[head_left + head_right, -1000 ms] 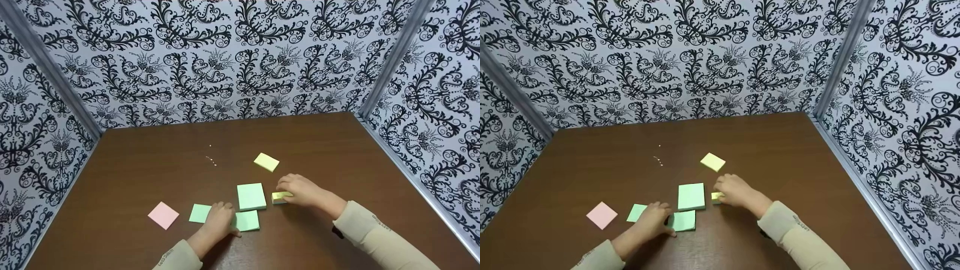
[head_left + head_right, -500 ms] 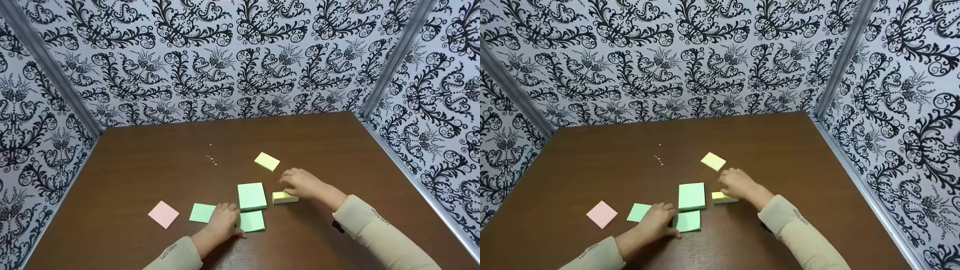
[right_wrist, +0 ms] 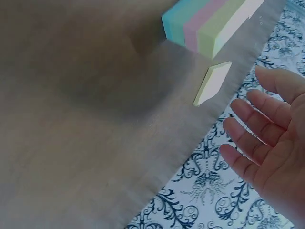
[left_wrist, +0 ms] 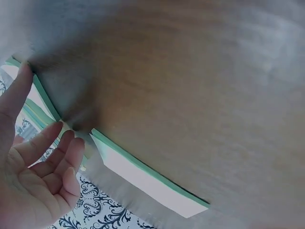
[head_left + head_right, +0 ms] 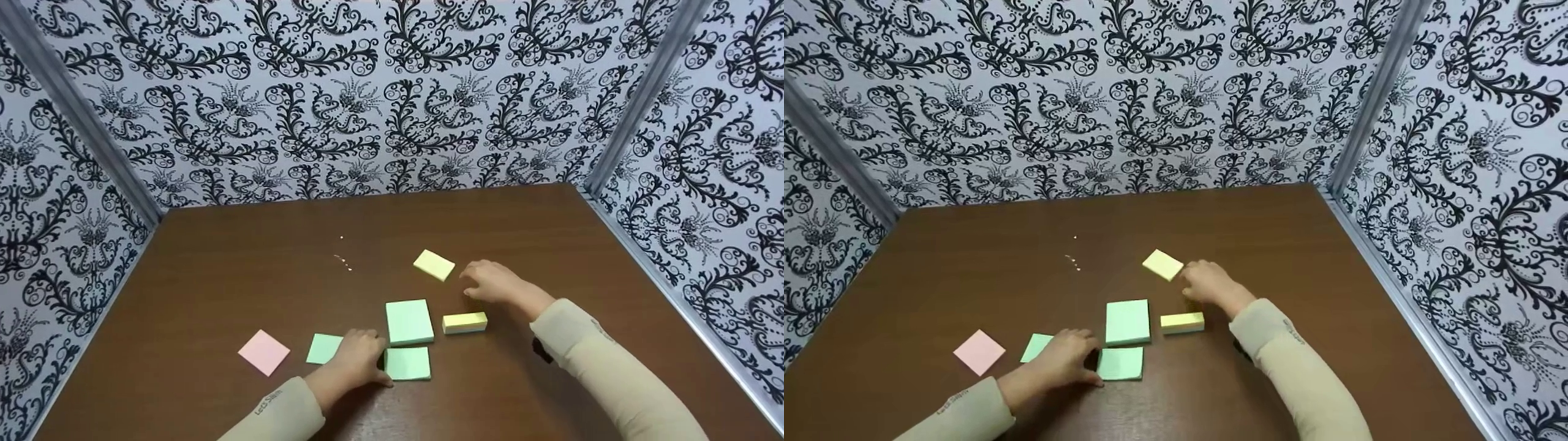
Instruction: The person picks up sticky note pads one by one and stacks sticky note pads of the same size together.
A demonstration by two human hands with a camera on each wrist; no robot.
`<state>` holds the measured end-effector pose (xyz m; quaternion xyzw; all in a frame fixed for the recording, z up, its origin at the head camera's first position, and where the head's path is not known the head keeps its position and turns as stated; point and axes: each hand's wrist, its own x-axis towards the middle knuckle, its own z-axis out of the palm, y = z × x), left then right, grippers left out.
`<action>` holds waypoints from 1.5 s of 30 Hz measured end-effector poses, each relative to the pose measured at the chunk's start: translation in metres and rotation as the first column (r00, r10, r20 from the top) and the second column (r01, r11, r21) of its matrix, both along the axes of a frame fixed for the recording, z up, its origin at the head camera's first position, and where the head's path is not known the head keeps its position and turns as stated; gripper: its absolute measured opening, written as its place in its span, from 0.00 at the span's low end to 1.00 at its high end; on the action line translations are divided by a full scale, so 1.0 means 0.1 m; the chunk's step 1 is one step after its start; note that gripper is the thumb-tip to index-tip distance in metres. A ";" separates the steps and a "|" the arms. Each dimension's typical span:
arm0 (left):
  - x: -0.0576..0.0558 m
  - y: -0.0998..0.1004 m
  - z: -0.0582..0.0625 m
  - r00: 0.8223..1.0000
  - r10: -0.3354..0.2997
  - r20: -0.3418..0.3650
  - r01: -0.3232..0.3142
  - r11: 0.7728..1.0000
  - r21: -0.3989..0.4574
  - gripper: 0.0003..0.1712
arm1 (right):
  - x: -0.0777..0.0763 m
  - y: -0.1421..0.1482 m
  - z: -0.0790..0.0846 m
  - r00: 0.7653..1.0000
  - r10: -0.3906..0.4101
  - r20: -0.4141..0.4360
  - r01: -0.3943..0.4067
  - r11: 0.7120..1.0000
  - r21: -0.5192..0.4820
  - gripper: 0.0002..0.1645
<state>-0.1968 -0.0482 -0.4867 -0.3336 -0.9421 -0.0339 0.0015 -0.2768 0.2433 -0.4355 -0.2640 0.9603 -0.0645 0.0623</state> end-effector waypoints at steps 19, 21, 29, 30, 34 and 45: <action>-0.01 0.01 0.01 1.000 -0.011 -0.003 0.011 0.998 -0.061 0.32 | -0.52 -0.42 -0.10 0.927 -0.123 0.354 0.038 0.971 0.238 0.32; 0.00 0.01 0.02 0.999 -0.019 -0.034 0.016 0.997 -0.075 0.31 | -0.53 -0.44 -0.11 0.928 -0.121 0.352 0.032 0.968 0.248 0.31; 0.00 0.00 0.03 0.997 -0.036 -0.068 0.030 0.996 -0.082 0.31 | -0.50 -0.42 -0.08 0.942 -0.113 0.317 0.023 0.961 0.276 0.27; 0.00 0.00 0.03 0.997 -0.038 -0.069 0.032 0.996 -0.081 0.31 | -0.49 -0.41 -0.07 0.943 -0.111 0.314 0.019 0.960 0.281 0.27; 0.01 0.00 0.01 0.996 -0.044 -0.075 0.039 0.997 -0.067 0.31 | -0.44 -0.33 -0.06 0.950 -0.076 0.304 -0.019 0.954 0.298 0.25; 0.02 -0.02 0.03 0.996 -0.042 -0.079 0.038 0.998 -0.054 0.28 | -0.17 0.07 -0.01 0.958 0.057 0.281 -0.134 0.955 0.265 0.26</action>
